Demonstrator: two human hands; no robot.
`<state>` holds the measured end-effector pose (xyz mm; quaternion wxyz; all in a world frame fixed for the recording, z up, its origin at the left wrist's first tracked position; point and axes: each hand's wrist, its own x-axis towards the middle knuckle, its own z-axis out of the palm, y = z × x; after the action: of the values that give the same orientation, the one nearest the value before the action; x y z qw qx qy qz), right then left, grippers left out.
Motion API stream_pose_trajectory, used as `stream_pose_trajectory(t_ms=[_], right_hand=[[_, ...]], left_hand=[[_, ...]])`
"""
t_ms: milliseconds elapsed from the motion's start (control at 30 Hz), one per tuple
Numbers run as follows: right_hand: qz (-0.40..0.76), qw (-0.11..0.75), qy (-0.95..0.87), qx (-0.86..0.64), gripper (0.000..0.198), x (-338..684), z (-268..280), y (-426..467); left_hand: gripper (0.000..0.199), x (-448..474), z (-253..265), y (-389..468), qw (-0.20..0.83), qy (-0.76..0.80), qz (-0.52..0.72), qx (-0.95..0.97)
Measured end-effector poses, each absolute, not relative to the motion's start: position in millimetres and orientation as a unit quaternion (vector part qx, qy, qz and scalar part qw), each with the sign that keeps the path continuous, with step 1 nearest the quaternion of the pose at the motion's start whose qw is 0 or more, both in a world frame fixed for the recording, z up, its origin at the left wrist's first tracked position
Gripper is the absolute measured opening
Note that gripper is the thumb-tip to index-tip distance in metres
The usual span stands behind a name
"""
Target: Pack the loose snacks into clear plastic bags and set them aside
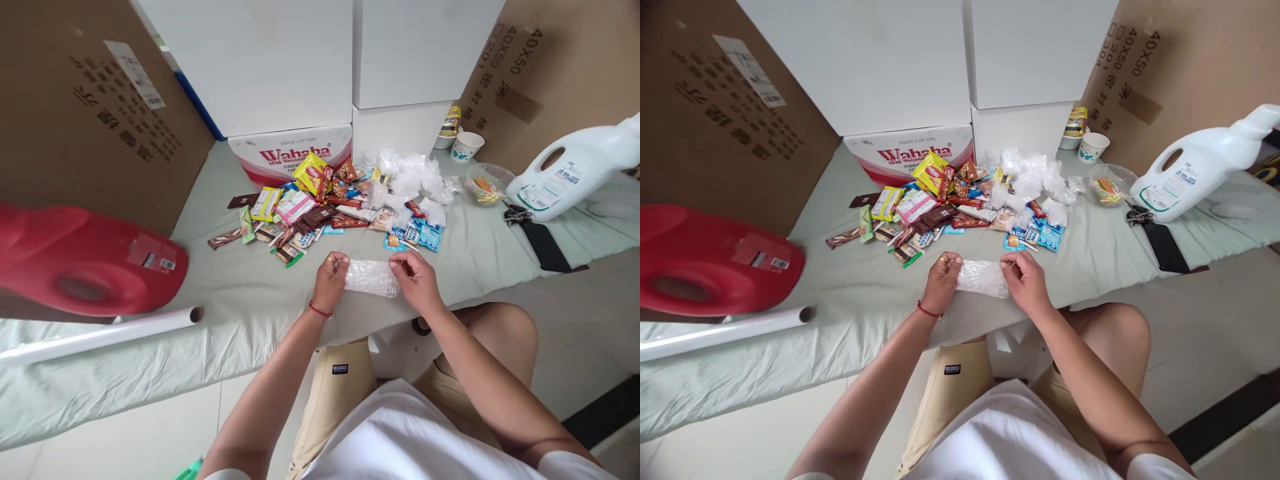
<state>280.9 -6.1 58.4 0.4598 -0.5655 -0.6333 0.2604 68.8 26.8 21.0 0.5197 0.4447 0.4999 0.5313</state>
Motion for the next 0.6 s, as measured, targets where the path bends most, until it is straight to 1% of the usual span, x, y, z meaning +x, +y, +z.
stream_pose_trajectory(t_ms=[67, 167, 200, 233, 300, 367, 433, 500, 600], right_hand=[[0.203, 0.448, -0.685, -0.538, 0.022, 276, 63, -9], [0.141, 0.381, -0.764, -0.501, 0.035, 269, 57, -11], [0.140, 0.350, -0.780, -0.499, 0.034, 268, 52, -10], [0.148, 0.324, -0.787, -0.504, 0.029, 267, 45, -9], [0.191, 0.308, -0.770, -0.525, 0.022, 265, 30, -6], [0.258, 0.333, -0.720, -0.552, 0.022, 263, 18, -3], [0.329, 0.383, -0.637, -0.583, 0.017, 258, 12, -1], [0.386, 0.439, -0.537, -0.609, 0.017, 249, 13, 0], [0.447, 0.491, -0.441, -0.604, 0.022, 235, 22, 2]], left_hand=[[0.038, 70, 13, 37, 0.530, 0.496, 0.546, 0.418], [0.044, 69, 5, 48, 0.545, 0.493, 0.551, 0.394], [0.046, 69, 4, 50, 0.555, 0.489, 0.548, 0.390], [0.049, 68, 5, 50, 0.569, 0.483, 0.544, 0.383], [0.052, 65, 7, 49, 0.595, 0.472, 0.540, 0.363], [0.054, 63, 12, 47, 0.610, 0.463, 0.550, 0.334], [0.057, 62, 18, 44, 0.624, 0.443, 0.570, 0.298], [0.063, 61, 22, 42, 0.640, 0.431, 0.574, 0.274], [0.073, 64, 25, 40, 0.660, 0.454, 0.521, 0.295]])
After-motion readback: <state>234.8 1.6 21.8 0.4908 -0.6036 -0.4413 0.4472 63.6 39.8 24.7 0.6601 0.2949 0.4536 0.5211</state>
